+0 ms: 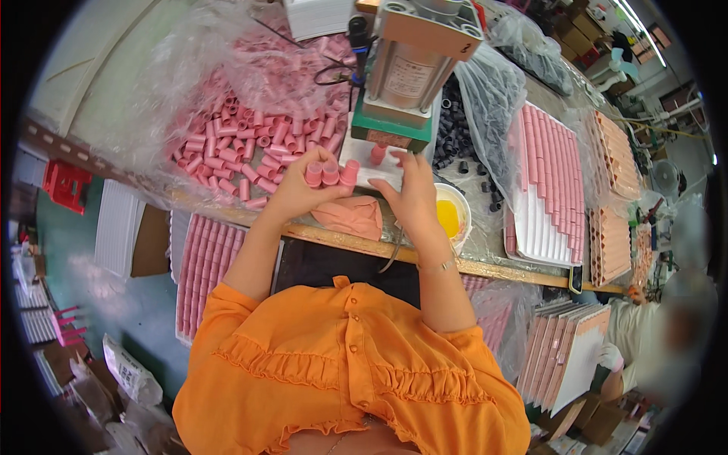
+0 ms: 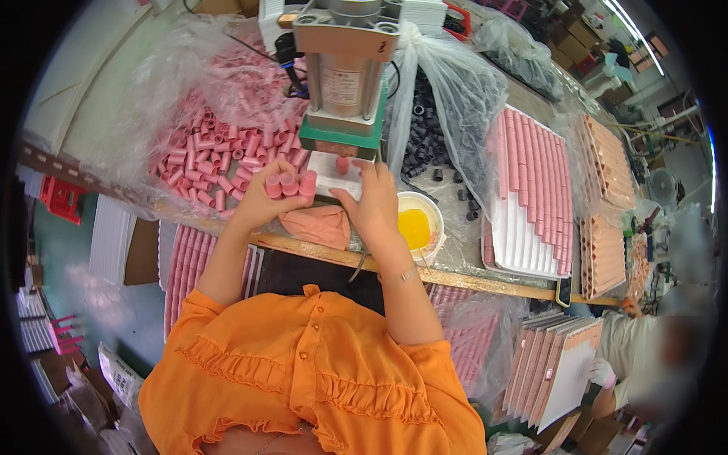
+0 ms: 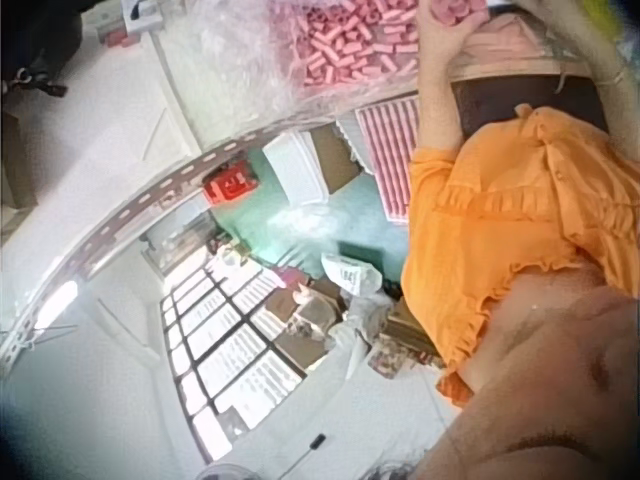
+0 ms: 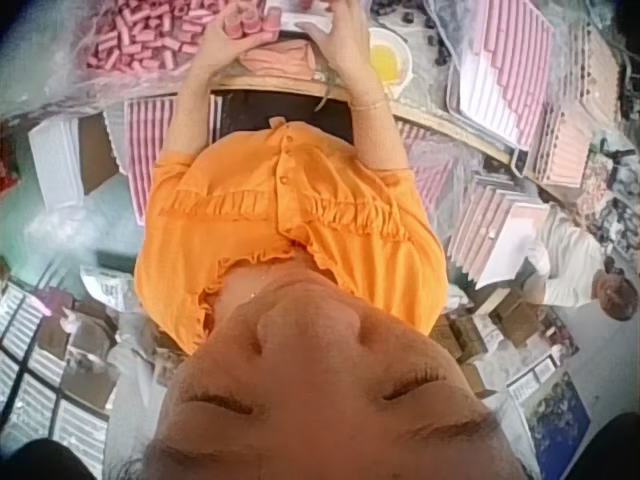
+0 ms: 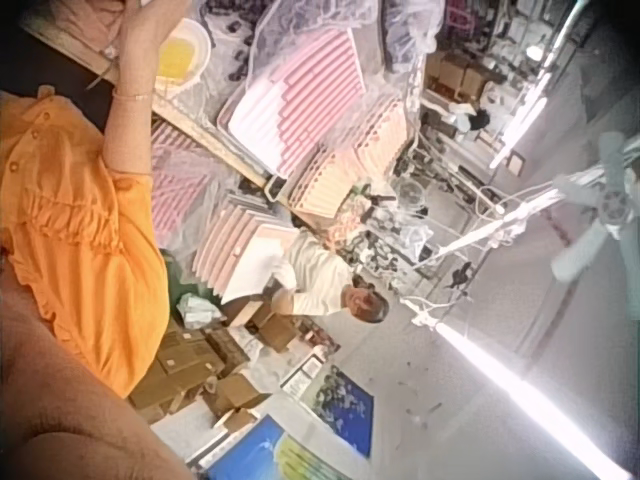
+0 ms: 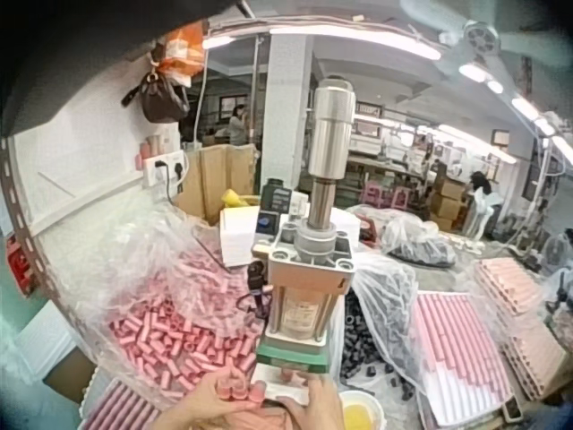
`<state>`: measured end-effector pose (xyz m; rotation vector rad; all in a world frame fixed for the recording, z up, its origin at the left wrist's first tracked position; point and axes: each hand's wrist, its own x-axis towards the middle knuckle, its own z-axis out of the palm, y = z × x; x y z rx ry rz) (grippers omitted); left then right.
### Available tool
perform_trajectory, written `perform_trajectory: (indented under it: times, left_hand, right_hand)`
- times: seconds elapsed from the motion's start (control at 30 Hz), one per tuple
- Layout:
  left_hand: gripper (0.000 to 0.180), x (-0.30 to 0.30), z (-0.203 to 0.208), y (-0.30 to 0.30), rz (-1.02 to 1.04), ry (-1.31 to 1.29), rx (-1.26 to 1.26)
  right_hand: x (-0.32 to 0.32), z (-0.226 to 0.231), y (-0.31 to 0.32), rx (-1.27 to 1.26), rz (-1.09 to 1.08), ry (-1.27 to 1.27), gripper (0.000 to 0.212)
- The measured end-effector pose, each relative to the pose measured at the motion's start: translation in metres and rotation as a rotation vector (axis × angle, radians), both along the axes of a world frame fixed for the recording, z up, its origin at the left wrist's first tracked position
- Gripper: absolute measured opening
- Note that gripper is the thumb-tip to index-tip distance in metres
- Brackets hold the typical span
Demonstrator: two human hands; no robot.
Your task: Assembling pink cylindrical components using a manual press and yellow lubricant at a workstation.
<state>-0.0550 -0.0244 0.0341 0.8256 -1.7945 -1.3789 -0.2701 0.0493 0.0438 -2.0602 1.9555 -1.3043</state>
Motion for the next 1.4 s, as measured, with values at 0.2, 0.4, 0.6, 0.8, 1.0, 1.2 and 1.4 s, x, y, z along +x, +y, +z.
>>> perform_trajectory:
  times: [0.2, 0.4, 0.6, 0.8, 1.0, 1.2, 1.4]
  left_hand:
    - [0.037, 0.02, 0.012, 0.05, -0.155, 0.067, 0.183]
    - [0.03, 0.036, 0.026, 0.105, 0.192, -0.038, -0.012]
    - [0.025, 0.08, 0.016, 0.161, 0.358, -0.097, -0.111]
    - [0.026, 0.12, 0.001, 0.223, 0.466, -0.162, -0.281]
    - [0.035, 0.161, -0.009, 0.252, 0.541, -0.256, -0.685]
    - [0.022, 0.244, -0.067, 0.319, 0.888, -0.228, 0.175]
    - [0.039, 0.303, -0.114, 0.366, 1.064, -0.431, 0.392]
  right_hand:
    - [0.024, 0.025, 0.051, 0.432, 0.434, -0.679, 0.042]
    - [0.059, 0.024, 0.063, 0.338, 0.428, -0.476, 0.019]
    - [0.105, 0.027, 0.09, 0.532, 0.496, -0.626, 0.011]
    - [0.146, 0.019, 0.104, 0.607, 0.652, -0.47, 0.022]
    - [0.189, 0.023, 0.117, 0.489, 0.757, -0.086, 0.034]
    - [0.188, 0.016, 0.126, 0.726, 0.807, 0.056, 0.026]
    - [0.191, 0.019, 0.13, 0.739, 0.839, -0.021, 0.019]
